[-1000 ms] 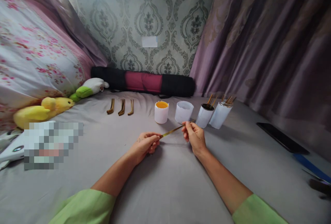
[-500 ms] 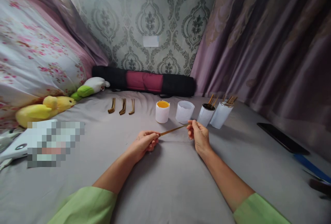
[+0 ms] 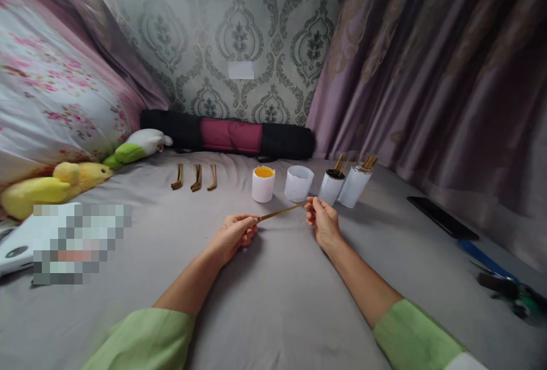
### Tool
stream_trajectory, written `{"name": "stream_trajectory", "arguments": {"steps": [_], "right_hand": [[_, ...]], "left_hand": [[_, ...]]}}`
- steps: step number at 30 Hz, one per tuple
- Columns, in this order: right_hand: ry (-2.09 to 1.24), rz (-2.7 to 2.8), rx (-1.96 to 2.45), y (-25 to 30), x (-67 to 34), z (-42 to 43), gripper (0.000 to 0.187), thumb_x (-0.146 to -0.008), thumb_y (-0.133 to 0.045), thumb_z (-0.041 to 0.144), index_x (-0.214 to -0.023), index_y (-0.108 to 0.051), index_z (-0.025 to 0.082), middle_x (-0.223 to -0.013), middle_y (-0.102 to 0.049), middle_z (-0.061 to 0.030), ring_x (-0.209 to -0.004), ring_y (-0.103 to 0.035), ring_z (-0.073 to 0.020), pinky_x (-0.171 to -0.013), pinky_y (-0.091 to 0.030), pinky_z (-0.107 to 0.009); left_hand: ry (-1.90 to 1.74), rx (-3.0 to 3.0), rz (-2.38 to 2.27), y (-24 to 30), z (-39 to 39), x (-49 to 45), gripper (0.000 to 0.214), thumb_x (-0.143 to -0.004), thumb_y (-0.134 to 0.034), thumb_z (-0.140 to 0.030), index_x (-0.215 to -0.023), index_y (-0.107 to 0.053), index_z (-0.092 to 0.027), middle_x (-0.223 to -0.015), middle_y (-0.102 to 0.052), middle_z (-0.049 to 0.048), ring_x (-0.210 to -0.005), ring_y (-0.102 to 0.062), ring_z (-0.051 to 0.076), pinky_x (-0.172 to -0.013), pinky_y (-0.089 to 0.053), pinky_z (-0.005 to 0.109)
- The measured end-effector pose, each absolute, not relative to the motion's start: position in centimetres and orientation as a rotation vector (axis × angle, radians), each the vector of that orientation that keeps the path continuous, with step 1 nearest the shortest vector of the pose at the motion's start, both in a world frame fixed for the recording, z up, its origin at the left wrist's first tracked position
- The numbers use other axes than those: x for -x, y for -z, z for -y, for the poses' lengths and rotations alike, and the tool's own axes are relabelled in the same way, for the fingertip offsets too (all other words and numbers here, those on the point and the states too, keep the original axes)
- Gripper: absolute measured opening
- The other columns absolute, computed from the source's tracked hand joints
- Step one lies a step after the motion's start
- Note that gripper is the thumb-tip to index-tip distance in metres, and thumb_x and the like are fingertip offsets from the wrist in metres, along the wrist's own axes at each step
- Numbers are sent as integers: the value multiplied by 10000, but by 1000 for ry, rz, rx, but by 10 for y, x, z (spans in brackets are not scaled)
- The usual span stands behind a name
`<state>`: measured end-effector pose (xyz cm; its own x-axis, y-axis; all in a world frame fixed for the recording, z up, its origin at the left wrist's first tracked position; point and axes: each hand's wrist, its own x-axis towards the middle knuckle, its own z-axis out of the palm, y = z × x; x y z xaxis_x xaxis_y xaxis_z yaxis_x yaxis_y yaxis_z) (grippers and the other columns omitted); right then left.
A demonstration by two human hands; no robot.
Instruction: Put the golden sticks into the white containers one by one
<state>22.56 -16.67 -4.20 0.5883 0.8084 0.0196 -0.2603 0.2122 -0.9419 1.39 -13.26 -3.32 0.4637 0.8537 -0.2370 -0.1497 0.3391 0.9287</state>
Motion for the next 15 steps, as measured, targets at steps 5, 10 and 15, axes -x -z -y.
{"name": "stream_trajectory", "arguments": {"steps": [5,10,15], "right_hand": [[-825,549,1112,42,-225,167,312,-620,-636,446,-740,-562,167,-573,-562,30,-382,-425,-42,-312,-269,-158],[-805,561,1121,42,-225,169,294,-636,-618,442,-732,-560,170,-572,-571,31,-384,-434,-46,-318,-287,-161],[-762,578,1130,37,-225,171,289,-640,-603,434,-720,-557,161,-566,-580,22,-378,-433,-45,-309,-278,-155]], "left_hand": [[-760,-1010,-814,35,132,-13,213,-629,-628,-227,-771,-549,-90,-554,-455,-17,-419,-341,27,-358,-203,146],[-760,-983,-801,35,131,-12,228,-621,-654,-228,-767,-564,-78,-554,-458,-17,-418,-344,21,-352,-210,136],[-746,-945,-767,34,132,-11,225,-632,-668,-209,-791,-580,-77,-564,-491,-4,-426,-377,21,-362,-264,127]]}}
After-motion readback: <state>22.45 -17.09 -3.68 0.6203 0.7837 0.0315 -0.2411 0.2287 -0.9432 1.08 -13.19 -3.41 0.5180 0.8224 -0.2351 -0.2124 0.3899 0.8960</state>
